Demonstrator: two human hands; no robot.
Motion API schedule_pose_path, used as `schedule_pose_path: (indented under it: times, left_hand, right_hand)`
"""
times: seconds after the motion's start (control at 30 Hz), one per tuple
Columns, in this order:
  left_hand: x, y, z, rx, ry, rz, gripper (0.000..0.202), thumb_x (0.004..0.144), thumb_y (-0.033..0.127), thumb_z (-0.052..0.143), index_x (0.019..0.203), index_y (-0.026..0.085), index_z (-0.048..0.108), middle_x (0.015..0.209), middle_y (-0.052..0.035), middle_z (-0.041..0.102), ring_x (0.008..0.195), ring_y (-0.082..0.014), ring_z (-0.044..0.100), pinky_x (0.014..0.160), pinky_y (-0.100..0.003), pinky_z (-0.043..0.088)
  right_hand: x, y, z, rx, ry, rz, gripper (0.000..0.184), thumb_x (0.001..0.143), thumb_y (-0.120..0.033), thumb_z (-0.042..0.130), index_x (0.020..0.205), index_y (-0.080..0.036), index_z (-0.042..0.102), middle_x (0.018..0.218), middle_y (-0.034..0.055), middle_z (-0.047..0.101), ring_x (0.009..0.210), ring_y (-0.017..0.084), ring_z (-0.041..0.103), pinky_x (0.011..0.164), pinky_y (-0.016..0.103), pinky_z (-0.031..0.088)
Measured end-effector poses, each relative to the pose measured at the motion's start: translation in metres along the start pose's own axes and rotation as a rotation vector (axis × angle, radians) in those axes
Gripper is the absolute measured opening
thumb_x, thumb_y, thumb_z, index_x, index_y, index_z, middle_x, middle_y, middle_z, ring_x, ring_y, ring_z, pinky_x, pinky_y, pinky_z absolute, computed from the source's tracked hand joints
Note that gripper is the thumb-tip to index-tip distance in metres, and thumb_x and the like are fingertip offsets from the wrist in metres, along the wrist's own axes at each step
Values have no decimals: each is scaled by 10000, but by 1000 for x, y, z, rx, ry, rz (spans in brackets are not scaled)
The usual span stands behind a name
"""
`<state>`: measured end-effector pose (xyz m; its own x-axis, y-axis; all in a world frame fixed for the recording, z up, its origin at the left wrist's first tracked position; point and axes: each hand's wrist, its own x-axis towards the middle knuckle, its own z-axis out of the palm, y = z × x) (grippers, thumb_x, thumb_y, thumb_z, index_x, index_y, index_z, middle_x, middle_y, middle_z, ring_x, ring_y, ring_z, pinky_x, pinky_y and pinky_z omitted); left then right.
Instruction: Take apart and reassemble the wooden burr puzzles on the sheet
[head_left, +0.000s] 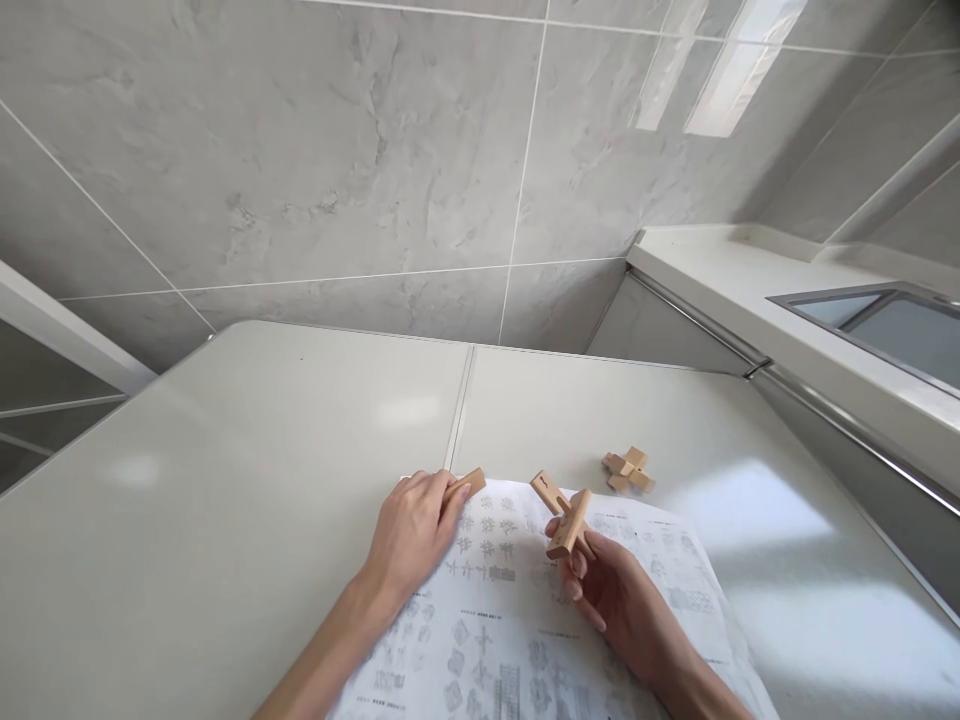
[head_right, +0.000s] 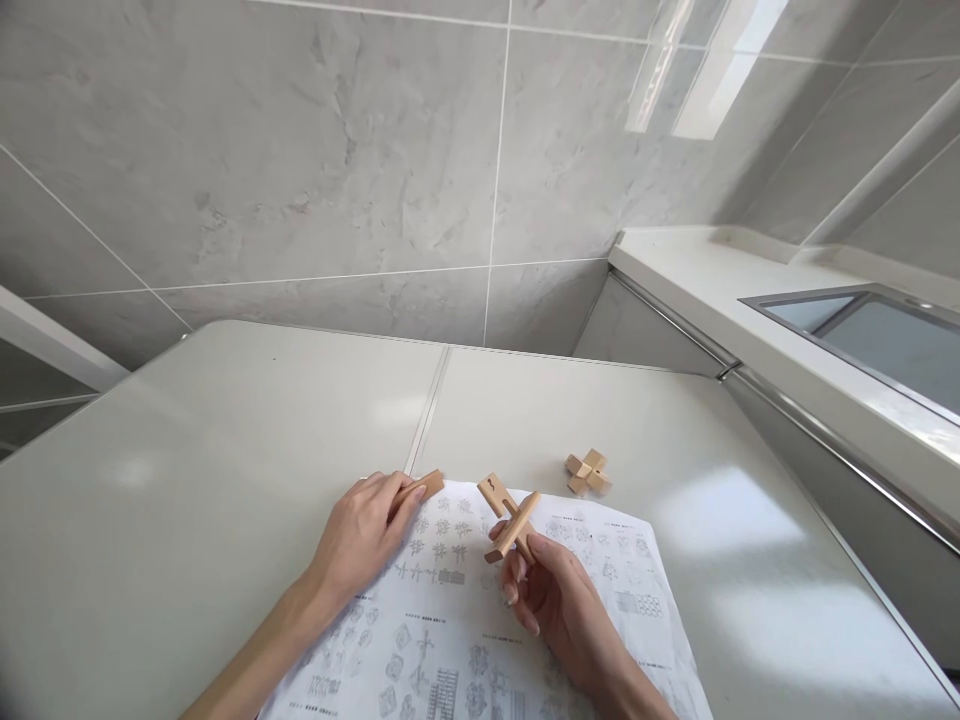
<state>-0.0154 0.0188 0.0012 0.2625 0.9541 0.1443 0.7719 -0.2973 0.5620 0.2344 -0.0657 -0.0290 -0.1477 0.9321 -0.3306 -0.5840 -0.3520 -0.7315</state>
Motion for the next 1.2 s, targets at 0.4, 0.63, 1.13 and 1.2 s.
schedule_pose_path:
  times: [0.4, 0.63, 1.13, 1.2]
  left_hand:
    - [0, -10, 5, 129, 43, 78, 232, 1127, 342, 420, 987, 229, 566, 982, -77, 694, 880, -283, 657, 817, -434, 520]
    - [0, -13, 8, 125, 72, 67, 166, 1099, 313, 448, 1124, 220, 583, 1077, -105, 721, 984, -318, 691, 868, -470, 542]
    - [-7, 7, -4, -115, 44, 97, 206, 1044, 215, 484, 1213, 244, 598, 1197, -89, 709, 1118, -273, 688, 949, -402, 556]
    - [-12, 19, -3, -312, -106, 73, 201, 1108, 356, 509, 1258, 251, 593, 1072, -63, 742, 999, -255, 706, 906, -387, 547]
  right_hand:
    - [1, -6, -1, -264, -158, -19, 480, 1053, -582, 656, 1035, -132, 824, 732, 35, 629, 670, 168, 541, 588, 263, 461]
    - [5, -8, -6, -490, -260, -72, 464, 1136, -535, 527, 1020, -173, 793, 865, 54, 657, 781, 201, 593, 699, 314, 488]
    - [4, -9, -5, -483, -287, -73, 450, 1149, -534, 500, 1223, -191, 782, 880, 50, 679, 795, 211, 630, 743, 334, 510]
    - [4, -13, -2, -515, -304, -67, 447, 1148, -538, 500, 1224, -200, 782, 887, 51, 684, 801, 217, 633, 769, 350, 520]
